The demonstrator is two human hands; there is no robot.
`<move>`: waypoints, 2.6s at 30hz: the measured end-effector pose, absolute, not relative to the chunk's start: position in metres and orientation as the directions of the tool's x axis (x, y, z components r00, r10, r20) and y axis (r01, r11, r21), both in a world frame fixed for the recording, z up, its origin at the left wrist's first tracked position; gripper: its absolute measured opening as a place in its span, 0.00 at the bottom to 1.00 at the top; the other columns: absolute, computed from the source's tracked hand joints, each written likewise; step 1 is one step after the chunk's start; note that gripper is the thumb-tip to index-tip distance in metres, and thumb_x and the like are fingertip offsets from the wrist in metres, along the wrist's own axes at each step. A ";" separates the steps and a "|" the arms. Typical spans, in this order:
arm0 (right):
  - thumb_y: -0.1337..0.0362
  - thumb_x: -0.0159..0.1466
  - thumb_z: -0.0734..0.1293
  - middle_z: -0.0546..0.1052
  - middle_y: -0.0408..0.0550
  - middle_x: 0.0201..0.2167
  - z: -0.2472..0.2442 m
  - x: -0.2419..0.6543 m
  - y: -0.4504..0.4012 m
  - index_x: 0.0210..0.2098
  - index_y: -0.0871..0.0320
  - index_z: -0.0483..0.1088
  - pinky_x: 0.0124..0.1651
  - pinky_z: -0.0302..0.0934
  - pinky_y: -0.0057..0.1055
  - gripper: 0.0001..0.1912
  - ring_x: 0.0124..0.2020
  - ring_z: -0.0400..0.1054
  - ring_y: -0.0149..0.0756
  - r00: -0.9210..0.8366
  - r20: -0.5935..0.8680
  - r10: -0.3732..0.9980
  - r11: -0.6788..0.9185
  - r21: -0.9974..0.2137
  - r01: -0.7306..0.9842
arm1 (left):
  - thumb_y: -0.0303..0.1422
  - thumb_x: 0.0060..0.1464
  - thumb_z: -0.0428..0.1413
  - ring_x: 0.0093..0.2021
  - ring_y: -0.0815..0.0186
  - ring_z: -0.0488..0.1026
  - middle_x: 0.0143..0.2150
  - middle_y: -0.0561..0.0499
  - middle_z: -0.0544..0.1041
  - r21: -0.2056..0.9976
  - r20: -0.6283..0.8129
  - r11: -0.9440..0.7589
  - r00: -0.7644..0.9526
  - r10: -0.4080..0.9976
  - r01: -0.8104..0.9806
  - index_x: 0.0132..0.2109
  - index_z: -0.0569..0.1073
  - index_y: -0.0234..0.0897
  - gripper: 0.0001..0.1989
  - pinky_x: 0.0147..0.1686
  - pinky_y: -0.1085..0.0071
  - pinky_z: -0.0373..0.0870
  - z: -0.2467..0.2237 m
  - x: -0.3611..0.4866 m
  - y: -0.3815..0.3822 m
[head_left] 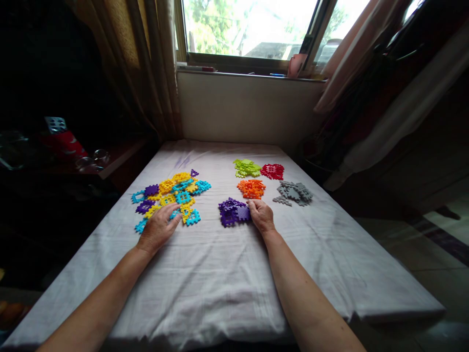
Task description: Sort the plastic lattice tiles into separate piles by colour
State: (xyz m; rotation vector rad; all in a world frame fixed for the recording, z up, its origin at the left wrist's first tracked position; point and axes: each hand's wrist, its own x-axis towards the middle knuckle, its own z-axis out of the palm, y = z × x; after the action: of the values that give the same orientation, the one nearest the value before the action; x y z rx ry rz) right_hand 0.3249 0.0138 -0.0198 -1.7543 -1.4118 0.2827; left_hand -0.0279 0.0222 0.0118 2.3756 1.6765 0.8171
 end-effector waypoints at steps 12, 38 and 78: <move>0.54 0.66 0.59 0.81 0.48 0.36 -0.017 0.323 0.013 0.28 0.53 0.76 0.43 0.61 0.30 0.18 0.40 0.72 0.38 0.339 0.311 0.888 -0.013 -0.718 0.696 | 0.45 0.54 0.51 0.52 0.42 0.74 0.49 0.34 0.78 0.148 0.148 0.173 -0.195 0.970 0.974 0.46 0.79 0.34 0.23 0.53 0.52 0.69 0.031 -0.119 0.062; 0.52 0.64 0.59 0.81 0.46 0.33 -0.016 0.327 0.016 0.29 0.53 0.78 0.43 0.64 0.30 0.19 0.37 0.73 0.38 0.428 0.277 0.860 -0.025 -0.816 0.578 | 0.37 0.52 0.57 0.38 0.63 0.79 0.36 0.49 0.82 0.793 0.191 -0.253 0.169 0.967 0.554 0.38 0.77 0.37 0.10 0.41 0.68 0.75 0.061 0.077 0.051; 0.45 0.61 0.57 0.82 0.50 0.37 -0.018 0.327 0.013 0.32 0.54 0.78 0.46 0.66 0.35 0.24 0.41 0.75 0.42 0.402 0.276 0.873 0.013 -0.837 0.547 | 0.52 0.51 0.54 0.52 0.53 0.76 0.53 0.45 0.79 0.153 0.038 -0.032 0.026 0.999 0.988 0.57 0.74 0.40 0.31 0.48 0.66 0.70 0.078 -0.096 0.146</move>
State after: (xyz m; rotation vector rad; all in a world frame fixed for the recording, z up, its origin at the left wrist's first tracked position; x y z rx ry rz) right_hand 0.3265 0.0125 -0.0176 -1.6602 -1.2672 0.4086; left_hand -0.0962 0.1459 0.0776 2.1891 2.1259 0.2050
